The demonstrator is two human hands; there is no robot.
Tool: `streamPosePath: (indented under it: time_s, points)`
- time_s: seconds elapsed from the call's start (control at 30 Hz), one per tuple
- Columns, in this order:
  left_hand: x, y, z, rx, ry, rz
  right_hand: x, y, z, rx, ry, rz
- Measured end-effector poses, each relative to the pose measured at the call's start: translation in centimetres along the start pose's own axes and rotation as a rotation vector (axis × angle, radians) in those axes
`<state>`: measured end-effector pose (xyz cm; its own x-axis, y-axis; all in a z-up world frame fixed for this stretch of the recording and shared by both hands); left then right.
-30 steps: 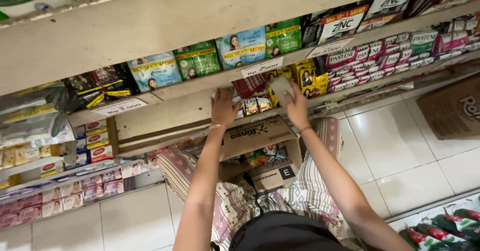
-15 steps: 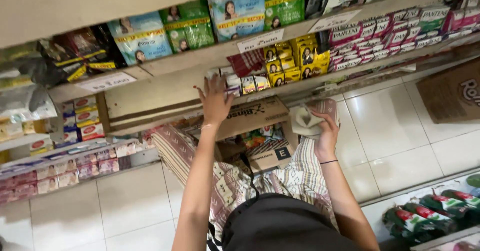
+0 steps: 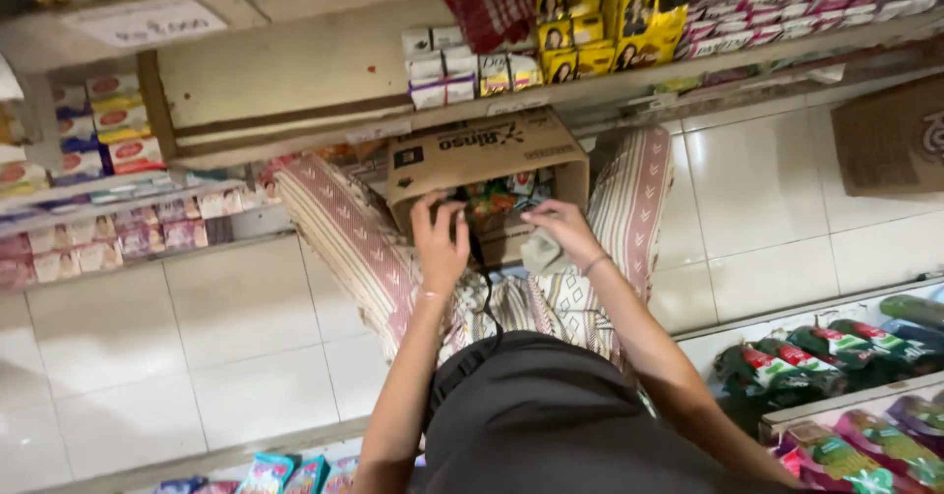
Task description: Cleaning and sorting soap boxes and shampoo sachets on a store shelf.
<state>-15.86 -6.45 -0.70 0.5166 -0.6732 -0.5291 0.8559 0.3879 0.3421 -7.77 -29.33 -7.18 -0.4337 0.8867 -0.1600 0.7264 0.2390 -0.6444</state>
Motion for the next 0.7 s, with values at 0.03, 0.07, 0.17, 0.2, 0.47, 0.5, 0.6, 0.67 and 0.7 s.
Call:
streamPosePath:
  time_s: [0.03, 0.07, 0.17, 0.2, 0.47, 0.5, 0.6, 0.67, 0.7]
  points:
    - [0.0, -0.4, -0.5, -0.011, 0.006, -0.003, 1.1, 1.2, 1.4, 0.010, -0.002, -0.009]
    - [0.1, -0.9, -1.1, -0.080, -0.068, -0.055, 2.4, 2.3, 2.3, -0.136, -0.123, -0.071]
    - [2.1, -2.3, -4.2, -0.296, -0.201, -0.238, 5.8, 3.9, 2.2, -0.315, -0.348, -0.130]
    - [3.2, -3.1, -5.7, -0.449, -0.258, -0.373, 6.9, 4.0, 1.6, -0.343, -0.455, -0.127]
    - [4.2, -5.6, -9.6, -0.602, -0.362, -0.196, 14.8, 20.1, 9.9, -0.226, -0.727, 0.054]
    - [4.8, -5.6, -10.3, -0.637, -0.485, -0.182, 15.4, 22.5, 10.6, -0.114, -0.785, 0.104]
    - [3.9, -5.5, -9.8, -0.573, -0.512, -0.207, 15.8, 24.1, 9.4, -0.139, -0.755, 0.125]
    - [4.0, -6.1, -10.5, -0.586, -0.536, -0.215, 16.5, 24.3, 8.9, -0.146, -0.733, 0.131]
    - [4.4, -6.1, -10.8, -0.602, -0.569, -0.225, 16.3, 24.6, 8.5, -0.148, -0.718, 0.139]
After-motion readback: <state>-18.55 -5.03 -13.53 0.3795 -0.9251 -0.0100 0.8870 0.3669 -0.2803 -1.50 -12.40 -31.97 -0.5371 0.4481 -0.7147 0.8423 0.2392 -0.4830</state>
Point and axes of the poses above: each hand's wrist, its own y-axis towards the middle knuckle, its own x-axis out of the palm, z = x × y, the point moved 3 cm from there along y, towards the middle knuckle, and after that the axes turned 4 degrees about -x, right-handed, at the moved point
